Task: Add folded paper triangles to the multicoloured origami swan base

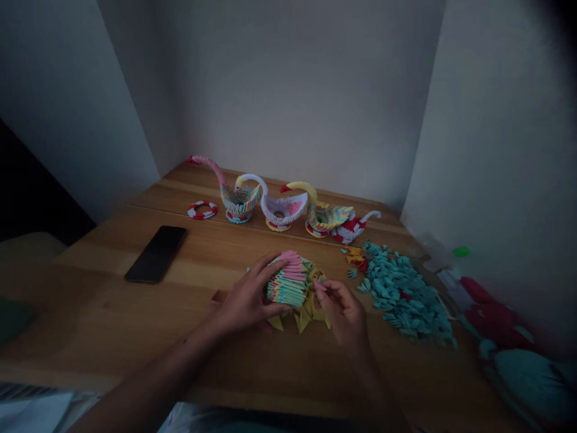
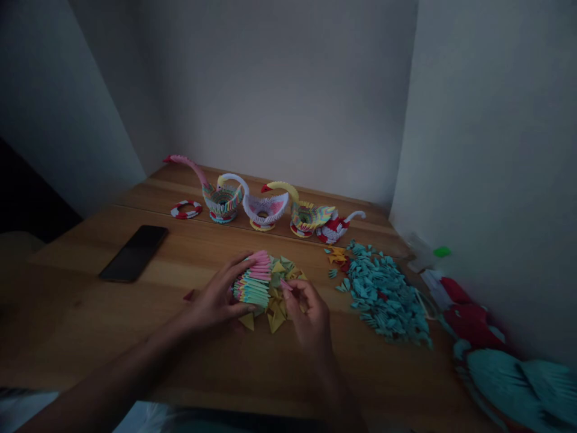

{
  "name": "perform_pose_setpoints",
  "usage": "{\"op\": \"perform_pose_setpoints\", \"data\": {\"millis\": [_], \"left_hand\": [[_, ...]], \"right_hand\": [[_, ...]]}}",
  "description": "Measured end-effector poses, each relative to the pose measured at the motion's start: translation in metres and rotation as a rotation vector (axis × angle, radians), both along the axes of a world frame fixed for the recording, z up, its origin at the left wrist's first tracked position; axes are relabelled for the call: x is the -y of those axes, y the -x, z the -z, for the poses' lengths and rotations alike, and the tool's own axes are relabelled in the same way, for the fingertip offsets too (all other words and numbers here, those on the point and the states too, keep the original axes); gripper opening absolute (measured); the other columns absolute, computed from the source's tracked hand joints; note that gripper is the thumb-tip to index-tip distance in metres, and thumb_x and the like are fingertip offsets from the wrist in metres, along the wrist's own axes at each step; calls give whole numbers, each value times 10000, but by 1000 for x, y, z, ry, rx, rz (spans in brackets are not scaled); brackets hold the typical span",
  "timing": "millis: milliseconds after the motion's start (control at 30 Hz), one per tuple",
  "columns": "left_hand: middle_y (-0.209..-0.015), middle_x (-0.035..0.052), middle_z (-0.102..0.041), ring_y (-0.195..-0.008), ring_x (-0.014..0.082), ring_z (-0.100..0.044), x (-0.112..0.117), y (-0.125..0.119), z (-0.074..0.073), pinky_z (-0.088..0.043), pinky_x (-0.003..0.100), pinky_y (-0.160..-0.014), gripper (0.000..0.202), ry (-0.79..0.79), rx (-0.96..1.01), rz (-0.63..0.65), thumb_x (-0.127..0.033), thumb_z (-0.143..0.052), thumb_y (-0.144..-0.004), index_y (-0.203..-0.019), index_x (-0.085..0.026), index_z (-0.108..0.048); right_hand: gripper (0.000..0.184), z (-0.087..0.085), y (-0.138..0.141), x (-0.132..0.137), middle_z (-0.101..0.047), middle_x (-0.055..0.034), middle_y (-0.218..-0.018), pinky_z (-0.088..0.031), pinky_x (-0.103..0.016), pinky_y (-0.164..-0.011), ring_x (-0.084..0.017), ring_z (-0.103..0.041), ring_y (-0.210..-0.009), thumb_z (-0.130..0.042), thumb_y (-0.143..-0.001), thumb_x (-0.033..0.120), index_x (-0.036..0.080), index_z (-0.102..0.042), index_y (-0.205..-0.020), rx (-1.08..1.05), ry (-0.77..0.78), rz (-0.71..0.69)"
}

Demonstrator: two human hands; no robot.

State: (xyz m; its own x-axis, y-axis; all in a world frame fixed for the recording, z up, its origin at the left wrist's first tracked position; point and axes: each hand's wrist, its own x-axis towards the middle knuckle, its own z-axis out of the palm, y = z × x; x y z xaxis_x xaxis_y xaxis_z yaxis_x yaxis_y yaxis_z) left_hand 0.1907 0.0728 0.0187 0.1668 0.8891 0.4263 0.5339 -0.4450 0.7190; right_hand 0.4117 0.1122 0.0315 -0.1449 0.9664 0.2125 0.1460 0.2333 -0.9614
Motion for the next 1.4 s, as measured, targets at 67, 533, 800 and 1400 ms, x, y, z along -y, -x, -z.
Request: {"op": "perform_pose_setpoints", "data": {"millis": [67, 533, 800, 1400], "left_hand": [[-1550, 78, -292, -1403, 256, -350, 0, 0, 0, -360, 419, -1130, 838, -4, -1, -1, -360, -747, -777, -1475, -350, -284], [-1550, 80, -289, -1410, 249, -341, 1, 0, -3, -359, 402, -1132, 834, 3, 10, 7, -363, -741, -783, -1479, -342, -281], [-1547, 110, -290, -1419, 263, -322, 1, 0, -3, -333, 427, -1148, 838, -4, 8, 7, -363, -743, -782, -1482, -302, -287], [-1546, 99, -290, -1398, 267, -354, 1, 0, -6, -360, 426, -1127, 827, -11, -34, 20, -350, -737, -787, -1480, -319, -286]], "right_hand": [[248, -4, 1, 1, -674, -20, -709, -467, -230, -553, -140, -595, -616, -711, -780, 426, 202, -676, -881, -39, 43, -1], [313, -4, -4, 0, -754, -81, -901, -549, -314, -660, -225, -689, -803, -785, -705, 416, 213, -737, -938, -214, 272, -68], [249, 5, -9, -5, -707, -42, -797, -514, -285, -657, -184, -624, -739, -758, -711, 420, 210, -748, -845, -44, 148, 0], [299, -6, 2, 1, -607, 22, -687, -444, -249, -552, -123, -526, -592, -793, -711, 357, 232, -688, -962, -341, 322, -135]]}}
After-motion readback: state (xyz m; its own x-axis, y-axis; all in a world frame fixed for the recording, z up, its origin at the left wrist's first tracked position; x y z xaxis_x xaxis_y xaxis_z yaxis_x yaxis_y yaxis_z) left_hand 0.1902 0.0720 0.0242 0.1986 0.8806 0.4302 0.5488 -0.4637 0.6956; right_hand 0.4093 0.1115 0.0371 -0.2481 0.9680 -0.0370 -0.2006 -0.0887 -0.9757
